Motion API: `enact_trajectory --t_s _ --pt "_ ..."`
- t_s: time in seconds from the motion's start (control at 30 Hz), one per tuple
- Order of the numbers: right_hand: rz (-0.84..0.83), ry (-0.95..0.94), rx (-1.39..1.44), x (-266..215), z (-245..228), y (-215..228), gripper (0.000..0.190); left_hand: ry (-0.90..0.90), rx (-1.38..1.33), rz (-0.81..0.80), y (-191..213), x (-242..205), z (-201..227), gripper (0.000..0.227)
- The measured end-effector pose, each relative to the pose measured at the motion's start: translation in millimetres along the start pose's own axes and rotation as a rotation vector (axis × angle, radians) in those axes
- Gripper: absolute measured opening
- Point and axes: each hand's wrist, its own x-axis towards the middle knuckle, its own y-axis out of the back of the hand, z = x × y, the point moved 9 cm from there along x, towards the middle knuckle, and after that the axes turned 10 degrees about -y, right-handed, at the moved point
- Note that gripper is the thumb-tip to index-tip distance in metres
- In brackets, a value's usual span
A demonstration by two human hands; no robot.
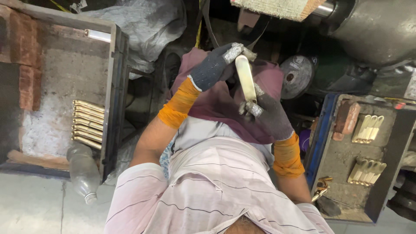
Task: The person sits on the floor and repeatedly presses a brass-colored metal handle against a rotating grinding wheel to smooth its surface. They rotate the handle to work different sides and inspect it between passes. Finished handles are placed in a nearby tray.
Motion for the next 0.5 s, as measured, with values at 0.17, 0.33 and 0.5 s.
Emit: enact_trajectory --t_s 0.17,0.33,0.5 --pt "-0.003 0.023 0.008 0.0 15.2 3.7 0.044 -0.049 -0.011 0.004 -3.4 0.5 2.0 0.031" --pt "-0.052 -0.048 0.152 0.6 21.3 2.0 0.055 -0.046 0.006 0.005 -0.7 -0.2 -2.1 0.031" --pt "-0.048 -0.052 0.128 2.0 18.3 2.3 0.065 -0.051 0.024 0.0 -1.9 0.0 -1.8 0.03"
